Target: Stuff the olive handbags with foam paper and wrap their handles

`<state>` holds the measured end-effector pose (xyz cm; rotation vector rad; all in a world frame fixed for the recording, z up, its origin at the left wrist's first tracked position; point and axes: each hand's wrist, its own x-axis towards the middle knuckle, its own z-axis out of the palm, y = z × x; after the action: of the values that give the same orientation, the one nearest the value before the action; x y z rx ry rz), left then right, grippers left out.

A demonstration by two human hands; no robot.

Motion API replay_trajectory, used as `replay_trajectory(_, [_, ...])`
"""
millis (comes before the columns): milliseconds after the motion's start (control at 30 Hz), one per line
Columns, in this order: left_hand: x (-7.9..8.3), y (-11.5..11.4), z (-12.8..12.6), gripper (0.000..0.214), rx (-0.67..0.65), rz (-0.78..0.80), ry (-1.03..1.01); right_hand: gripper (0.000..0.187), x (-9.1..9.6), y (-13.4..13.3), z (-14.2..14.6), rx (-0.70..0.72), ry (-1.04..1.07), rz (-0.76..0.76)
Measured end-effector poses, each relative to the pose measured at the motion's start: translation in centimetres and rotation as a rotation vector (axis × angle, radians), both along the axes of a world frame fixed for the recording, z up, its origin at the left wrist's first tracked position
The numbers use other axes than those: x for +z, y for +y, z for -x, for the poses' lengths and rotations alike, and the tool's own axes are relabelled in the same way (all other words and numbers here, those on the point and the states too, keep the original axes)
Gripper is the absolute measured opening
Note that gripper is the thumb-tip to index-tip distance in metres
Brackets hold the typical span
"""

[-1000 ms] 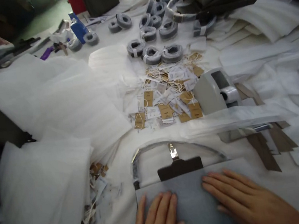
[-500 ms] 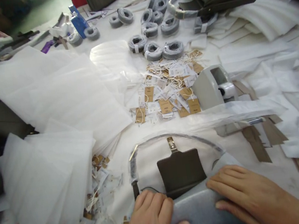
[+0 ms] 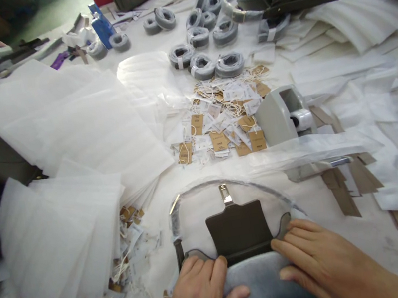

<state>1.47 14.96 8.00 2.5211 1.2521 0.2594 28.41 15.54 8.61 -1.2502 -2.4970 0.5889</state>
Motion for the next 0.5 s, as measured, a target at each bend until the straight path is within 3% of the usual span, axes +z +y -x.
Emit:
replay_trajectory(233, [-1.7, 0.8, -0.7, 0.042, 0.044, 0.046, -0.020, 0.044, -2.3, 0.9, 0.8, -0.019, -0.166, -0.089])
replay_trajectory(500, [-4.4, -0.8, -0.8, 0.037, 0.085, -0.114, 0.113, 0.043, -3.7, 0.9, 1.1, -0.038, -0.228, -0.229])
